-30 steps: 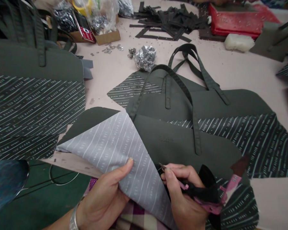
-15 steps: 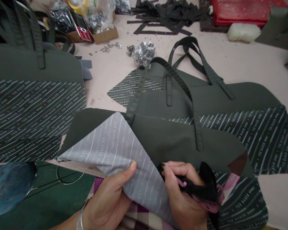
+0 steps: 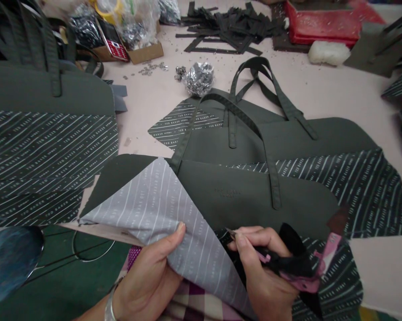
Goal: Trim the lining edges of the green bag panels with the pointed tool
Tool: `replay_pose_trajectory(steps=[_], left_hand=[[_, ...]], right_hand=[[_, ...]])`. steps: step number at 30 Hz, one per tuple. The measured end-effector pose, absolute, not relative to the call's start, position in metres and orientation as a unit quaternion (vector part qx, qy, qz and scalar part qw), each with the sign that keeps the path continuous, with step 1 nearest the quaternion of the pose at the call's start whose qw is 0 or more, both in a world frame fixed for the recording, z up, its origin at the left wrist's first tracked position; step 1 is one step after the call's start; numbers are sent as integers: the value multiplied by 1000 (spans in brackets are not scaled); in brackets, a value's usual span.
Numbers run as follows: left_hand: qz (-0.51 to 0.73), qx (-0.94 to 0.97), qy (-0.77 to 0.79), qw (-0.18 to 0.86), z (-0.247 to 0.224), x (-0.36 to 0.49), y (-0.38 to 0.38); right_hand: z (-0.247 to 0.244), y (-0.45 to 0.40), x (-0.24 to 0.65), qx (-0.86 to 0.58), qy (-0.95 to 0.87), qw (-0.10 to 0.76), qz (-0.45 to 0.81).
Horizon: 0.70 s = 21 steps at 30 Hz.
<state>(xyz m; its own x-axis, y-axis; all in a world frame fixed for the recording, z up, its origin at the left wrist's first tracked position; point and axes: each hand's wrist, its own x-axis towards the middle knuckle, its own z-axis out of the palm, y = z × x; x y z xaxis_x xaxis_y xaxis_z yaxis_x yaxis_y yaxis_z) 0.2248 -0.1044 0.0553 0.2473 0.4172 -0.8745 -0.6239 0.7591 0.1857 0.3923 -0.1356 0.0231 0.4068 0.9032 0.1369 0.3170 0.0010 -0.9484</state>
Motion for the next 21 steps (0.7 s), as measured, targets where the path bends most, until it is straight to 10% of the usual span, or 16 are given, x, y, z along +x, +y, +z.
replay_pose_trajectory(steps=[21], left_hand=[[342, -50, 482, 805, 41, 222, -117]], right_hand=[[9, -140, 391, -626, -547, 501, 240]])
